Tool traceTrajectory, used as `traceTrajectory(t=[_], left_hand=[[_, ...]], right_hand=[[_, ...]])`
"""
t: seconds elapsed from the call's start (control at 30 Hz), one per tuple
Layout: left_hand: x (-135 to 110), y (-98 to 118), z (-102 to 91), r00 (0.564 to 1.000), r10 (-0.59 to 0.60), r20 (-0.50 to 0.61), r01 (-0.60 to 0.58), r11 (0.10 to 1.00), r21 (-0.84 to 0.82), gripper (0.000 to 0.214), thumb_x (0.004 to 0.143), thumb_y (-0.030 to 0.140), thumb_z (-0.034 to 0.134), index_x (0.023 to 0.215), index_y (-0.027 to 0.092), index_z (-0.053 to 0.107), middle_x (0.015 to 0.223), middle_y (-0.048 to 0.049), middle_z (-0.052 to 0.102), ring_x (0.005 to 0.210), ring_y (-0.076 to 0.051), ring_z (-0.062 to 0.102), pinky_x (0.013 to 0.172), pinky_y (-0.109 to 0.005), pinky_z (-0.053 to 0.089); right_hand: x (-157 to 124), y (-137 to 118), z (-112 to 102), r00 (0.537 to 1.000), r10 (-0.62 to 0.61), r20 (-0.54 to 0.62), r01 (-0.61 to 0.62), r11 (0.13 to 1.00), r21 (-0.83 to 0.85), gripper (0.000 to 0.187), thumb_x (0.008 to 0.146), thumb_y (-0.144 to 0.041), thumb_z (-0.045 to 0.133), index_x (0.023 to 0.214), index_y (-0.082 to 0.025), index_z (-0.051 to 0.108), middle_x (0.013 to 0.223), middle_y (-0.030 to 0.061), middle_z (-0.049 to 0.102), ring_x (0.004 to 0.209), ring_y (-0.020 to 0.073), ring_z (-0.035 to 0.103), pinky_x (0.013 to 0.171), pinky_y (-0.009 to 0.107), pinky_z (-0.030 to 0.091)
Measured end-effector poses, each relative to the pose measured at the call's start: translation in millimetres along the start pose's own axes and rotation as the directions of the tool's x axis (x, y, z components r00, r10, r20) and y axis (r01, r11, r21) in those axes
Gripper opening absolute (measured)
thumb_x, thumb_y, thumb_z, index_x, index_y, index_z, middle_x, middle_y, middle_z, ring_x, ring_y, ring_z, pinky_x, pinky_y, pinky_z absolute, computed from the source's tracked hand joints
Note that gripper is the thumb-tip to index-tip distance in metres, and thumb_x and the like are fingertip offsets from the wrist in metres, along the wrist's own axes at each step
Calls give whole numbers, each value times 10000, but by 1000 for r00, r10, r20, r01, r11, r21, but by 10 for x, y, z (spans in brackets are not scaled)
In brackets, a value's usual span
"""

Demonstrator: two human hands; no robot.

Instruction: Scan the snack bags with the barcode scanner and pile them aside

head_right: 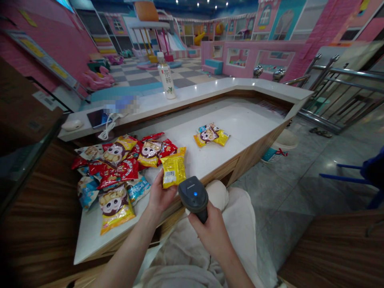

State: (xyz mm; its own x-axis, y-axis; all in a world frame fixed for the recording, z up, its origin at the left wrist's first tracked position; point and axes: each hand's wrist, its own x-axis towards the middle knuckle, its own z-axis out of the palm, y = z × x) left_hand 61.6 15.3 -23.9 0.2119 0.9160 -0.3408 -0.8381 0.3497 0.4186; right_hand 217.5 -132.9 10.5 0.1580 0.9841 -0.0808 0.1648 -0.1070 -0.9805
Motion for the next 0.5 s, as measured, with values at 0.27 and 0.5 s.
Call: traceTrajectory(t=[0.27,0.5], left_hand=[[-49,-16,35,995,-93,32,93,996,13,444,1011,350,474,1349,92,600,1206,-139,736,1144,-269,693,1112,-434,462],[-28,-28,10,995,-103,10,103,995,18,515,1025,373,422,1436,78,523,1159,-147,751,1154,-258,690,1140,-406,432]], right_hand=[[32,-15,149,996,-68,55,72,995,-74,181,841,-220,644,1008,-176,699,635,-10,670,583,182,640,486,214,482],[41,-48,156,996,-73,57,78,992,-96,202,825,-191,627,1012,-170,700,687,6,696,733,218,690,571,233,524]])
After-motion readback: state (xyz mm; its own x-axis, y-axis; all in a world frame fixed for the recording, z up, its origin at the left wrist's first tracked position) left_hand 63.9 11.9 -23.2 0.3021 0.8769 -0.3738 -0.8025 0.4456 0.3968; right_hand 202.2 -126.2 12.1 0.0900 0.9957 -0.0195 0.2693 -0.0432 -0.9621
